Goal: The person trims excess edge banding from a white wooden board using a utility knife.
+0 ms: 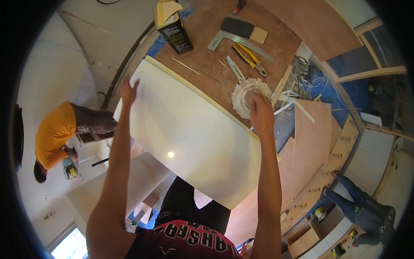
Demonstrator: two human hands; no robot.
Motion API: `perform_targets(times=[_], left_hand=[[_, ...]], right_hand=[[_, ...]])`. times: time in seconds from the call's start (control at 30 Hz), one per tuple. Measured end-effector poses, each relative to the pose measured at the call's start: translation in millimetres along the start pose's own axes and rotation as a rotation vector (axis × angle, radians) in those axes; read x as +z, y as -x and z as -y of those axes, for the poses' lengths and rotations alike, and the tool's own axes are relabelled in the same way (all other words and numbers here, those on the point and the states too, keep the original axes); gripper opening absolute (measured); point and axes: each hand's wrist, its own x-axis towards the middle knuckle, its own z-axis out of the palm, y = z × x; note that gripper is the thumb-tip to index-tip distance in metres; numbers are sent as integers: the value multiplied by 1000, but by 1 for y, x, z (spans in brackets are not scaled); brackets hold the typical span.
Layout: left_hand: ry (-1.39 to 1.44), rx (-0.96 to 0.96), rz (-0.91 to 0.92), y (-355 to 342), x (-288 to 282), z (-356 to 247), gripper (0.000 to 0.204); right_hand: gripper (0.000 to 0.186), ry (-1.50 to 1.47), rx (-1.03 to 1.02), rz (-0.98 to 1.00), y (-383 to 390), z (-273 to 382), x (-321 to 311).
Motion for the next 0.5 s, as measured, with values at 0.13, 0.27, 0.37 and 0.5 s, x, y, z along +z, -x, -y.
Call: perform_targets(times=[0.13, 0.27, 0.37, 0.5], left_hand=[[43, -291, 337, -45, 52, 12, 94], [90, -342, 445, -27, 62, -13, 99], [125, -368, 437, -23, 46, 11, 99], [187, -327, 423, -8, 46, -18, 96]], right_hand=[[35, 275, 7, -48, -102, -25, 76], [38, 556, 86, -100, -126, -41, 109], [33, 539, 100, -85, -126, -28, 131], [21, 331, 253, -93, -127, -45, 112]])
